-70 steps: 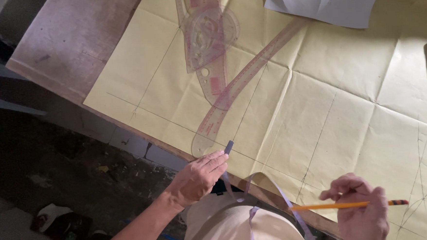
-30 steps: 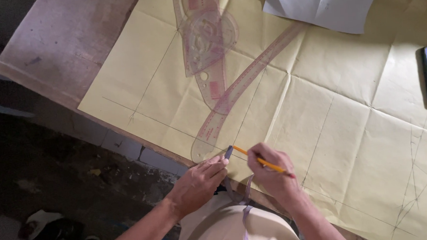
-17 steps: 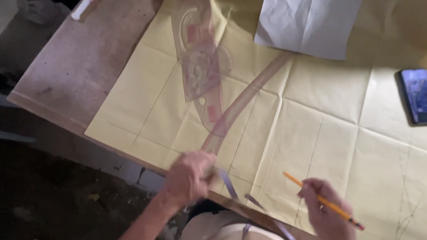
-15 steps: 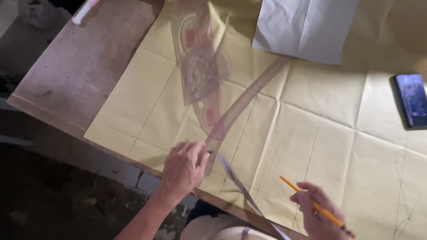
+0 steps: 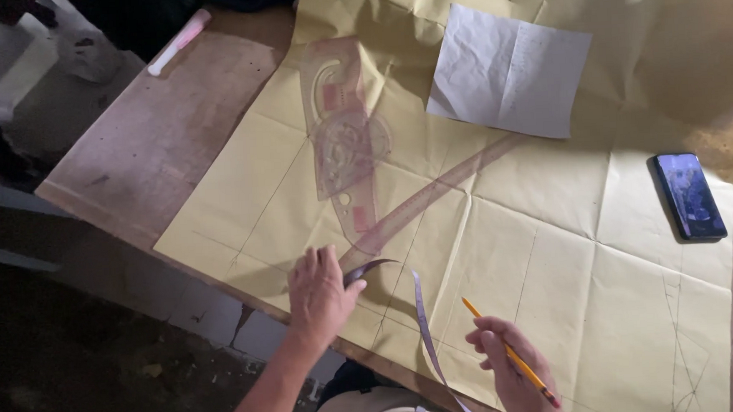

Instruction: The person draws lines and curves on a large sheet of yellow paper using a pencil and various rulers. They use a flexible ruler, a straight ruler, and a French curve to create a pattern, likely for sewing, while a smartphone displays a reference image nearby.

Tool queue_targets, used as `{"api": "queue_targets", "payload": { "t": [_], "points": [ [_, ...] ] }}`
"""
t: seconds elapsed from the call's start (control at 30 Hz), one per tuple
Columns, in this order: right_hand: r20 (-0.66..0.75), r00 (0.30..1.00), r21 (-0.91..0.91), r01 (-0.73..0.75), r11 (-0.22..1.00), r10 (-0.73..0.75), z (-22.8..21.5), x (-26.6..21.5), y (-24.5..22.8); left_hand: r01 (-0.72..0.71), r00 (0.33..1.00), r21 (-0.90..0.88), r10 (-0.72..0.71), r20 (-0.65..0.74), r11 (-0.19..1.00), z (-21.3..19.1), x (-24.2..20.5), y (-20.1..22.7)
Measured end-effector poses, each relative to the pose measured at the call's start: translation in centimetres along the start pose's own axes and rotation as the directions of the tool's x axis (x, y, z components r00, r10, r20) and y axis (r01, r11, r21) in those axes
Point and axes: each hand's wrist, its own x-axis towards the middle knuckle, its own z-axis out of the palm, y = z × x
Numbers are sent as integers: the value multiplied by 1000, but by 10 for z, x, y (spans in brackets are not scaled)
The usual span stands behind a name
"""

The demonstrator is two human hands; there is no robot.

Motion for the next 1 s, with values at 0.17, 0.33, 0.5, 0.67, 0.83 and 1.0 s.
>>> {"api": "queue_targets", "payload": {
  "t": [0.17, 0.33, 0.5, 0.67, 0.83, 1.0],
  "points": [
    [75, 997, 418, -15, 908, -18, 40, 4, -11, 43, 996, 23, -45, 74, 999, 8, 18, -17],
    [390, 866, 422, -470, 775, 313, 33, -26, -40, 148, 976, -144, -121, 179, 979, -13, 6, -13],
    [429, 902, 478, -274, 835, 50, -2, -10, 36, -14, 956, -349, 115, 271, 937, -62, -45, 18],
    [100, 927, 327, 312, 892, -361, 3, 11, -2, -40, 930, -556, 235, 283, 830, -52, -104, 102],
    [-40, 973, 459, 220, 861, -227, 10, 13, -19, -434, 901, -82, 430, -62, 897, 70, -162, 134],
    [113, 955, 508, 181, 842, -274, -61, 34, 25, -15, 366, -531, 499, 785, 847, -93, -140, 116]
  ]
}}
